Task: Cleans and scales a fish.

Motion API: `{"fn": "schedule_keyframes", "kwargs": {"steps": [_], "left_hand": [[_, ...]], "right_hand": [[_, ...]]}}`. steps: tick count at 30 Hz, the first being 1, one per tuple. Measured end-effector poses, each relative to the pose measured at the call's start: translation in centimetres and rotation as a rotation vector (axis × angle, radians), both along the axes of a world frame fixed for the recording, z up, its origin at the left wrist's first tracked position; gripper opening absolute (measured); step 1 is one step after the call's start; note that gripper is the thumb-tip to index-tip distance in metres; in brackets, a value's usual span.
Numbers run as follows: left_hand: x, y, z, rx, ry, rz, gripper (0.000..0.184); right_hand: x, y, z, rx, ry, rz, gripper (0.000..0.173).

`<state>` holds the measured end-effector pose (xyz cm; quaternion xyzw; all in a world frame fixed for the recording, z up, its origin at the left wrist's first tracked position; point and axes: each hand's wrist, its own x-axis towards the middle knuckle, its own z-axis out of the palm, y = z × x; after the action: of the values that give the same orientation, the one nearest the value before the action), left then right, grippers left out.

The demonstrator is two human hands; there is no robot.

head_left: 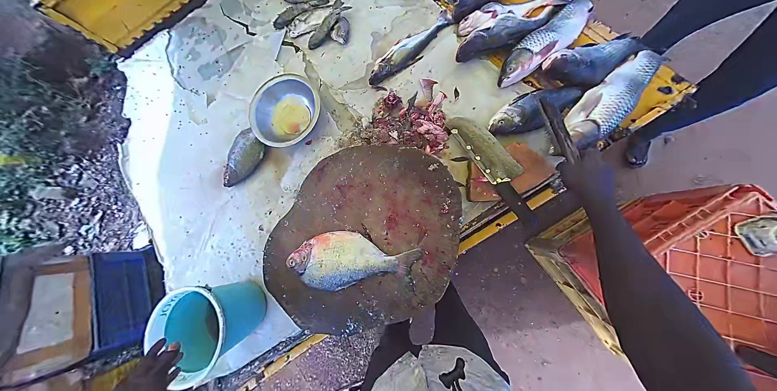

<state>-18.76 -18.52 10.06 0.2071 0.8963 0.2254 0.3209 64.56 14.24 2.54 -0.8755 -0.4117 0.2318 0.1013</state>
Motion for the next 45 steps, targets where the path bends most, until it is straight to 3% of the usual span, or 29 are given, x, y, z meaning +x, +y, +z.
{"fn": "schedule_keyframes", "kwargs": {"steps": [2, 4, 6, 8, 11, 14, 16, 18, 19, 21, 23, 25, 27, 29, 31, 33, 36, 38, 39, 41, 43, 45], "left_hand": [[-4.1, -1.2, -1.5, -0.063, 0.009, 0.103, 0.036], [-5.8, 0.4, -5.7, -0.274, 0.104, 0.021, 0.03], [-5.2, 1.3, -10.6, -0.44, 0.29, -0.165, 0.04], [-3.0, 1.2, -14.1, -0.323, 0.428, -0.338, 0.05], [-2.8, 2.7, -14.0, -0.262, 0.363, -0.426, 0.045], [-4.8, 3.1, -11.9, -0.274, 0.23, -0.539, 0.045], [-3.3, 2.3, -10.2, -0.17, 0.293, -0.443, 0.044], [1.1, 3.5, -7.7, 0.121, 0.506, -0.312, 0.046], [3.9, 4.0, -7.4, 0.278, 0.553, -0.413, 0.052], [9.3, 5.6, -9.6, 0.424, 0.508, -0.883, 0.073], [12.8, 8.8, -13.0, 0.281, 0.443, -1.291, 0.099], [13.8, 11.5, -15.4, 0.272, 0.477, -1.386, 0.11], [14.8, 14.4, -14.8, 0.227, 0.529, -1.359, 0.112], [17.4, 15.9, -13.7, 0.139, 0.517, -1.227, 0.11], [21.7, 17.5, -14.3, 0.072, 0.533, -0.995, 0.108], [24.9, 19.5, -15.2, 0.044, 0.555, -0.814, 0.111], [25.4, 19.1, -15.5, 0.039, 0.56, -0.817, 0.112], [24.3, 19.4, -15.1, 0.062, 0.552, -0.869, 0.111], [24.0, 19.3, -15.0, 0.059, 0.545, -0.887, 0.11], [23.8, 19.3, -15.2, 0.065, 0.561, -0.887, 0.114], [24.6, 19.3, -15.7, 0.08, 0.575, -0.862, 0.117], [24.3, 19.0, -16.0, 0.123, 0.61, -0.831, 0.119]], "right_hand": [[-3.3, -4.7, 2.8, 0.104, 0.157, 0.011, 0.047], [-5.8, -9.6, 3.2, 0.314, 0.497, 0.058, 0.034], [-10.3, -15.6, 3.4, 0.315, 0.824, 0.142, 0.03], [-16.0, -21.2, 2.9, 0.276, 0.973, 0.199, 0.037], [-23.7, -26.7, 2.4, 0.238, 0.786, 0.184, 0.066], [-27.2, -28.8, 0.1, -0.069, 0.358, 0.349, 0.088], [-28.4, -30.3, -0.9, -0.29, 0.135, 0.51, 0.108], [-30.4, -30.3, -1.3, -0.317, 0.015, 0.57, 0.109], [-31.2, -30.3, -1.3, -0.292, -0.005, 0.583, 0.107], [-32.2, -29.8, -1.9, -0.207, -0.006, 0.587, 0.097], [-33.1, -28.4, -2.2, -0.139, 0.063, 0.509, 0.081], [-33.7, -27.6, -1.1, -0.071, 0.23, 0.328, 0.069], [-34.2, -24.4, 1.0, -0.006, 0.293, 0.287, 0.066], [-34.9, -18.0, 2.5, -0.015, 0.126, 0.491, 0.073], [-36.0, -9.1, 1.2, -0.044, -0.056, 0.605, 0.079], [-37.6, -3.2, -1.9, 0.029, -0.066, 0.491, 0.08], [-41.3, -10.9, -3.2, 0.045, 0.102, 0.248, 0.081], [-41.1, -16.5, -1.6, 0.029, 0.248, 0.339, 0.079], [-39.8, -16.2, -0.7, -0.016, 0.258, 0.424, 0.079], [-37.5, -9.3, -0.1, -0.076, 0.127, 0.533, 0.079], [-37.7, -4.0, -1.8, -0.009, 0.03, 0.468, 0.079], [-41.7, -8.7, -3.5, 0.022, 0.077, 0.346, 0.081]]}}
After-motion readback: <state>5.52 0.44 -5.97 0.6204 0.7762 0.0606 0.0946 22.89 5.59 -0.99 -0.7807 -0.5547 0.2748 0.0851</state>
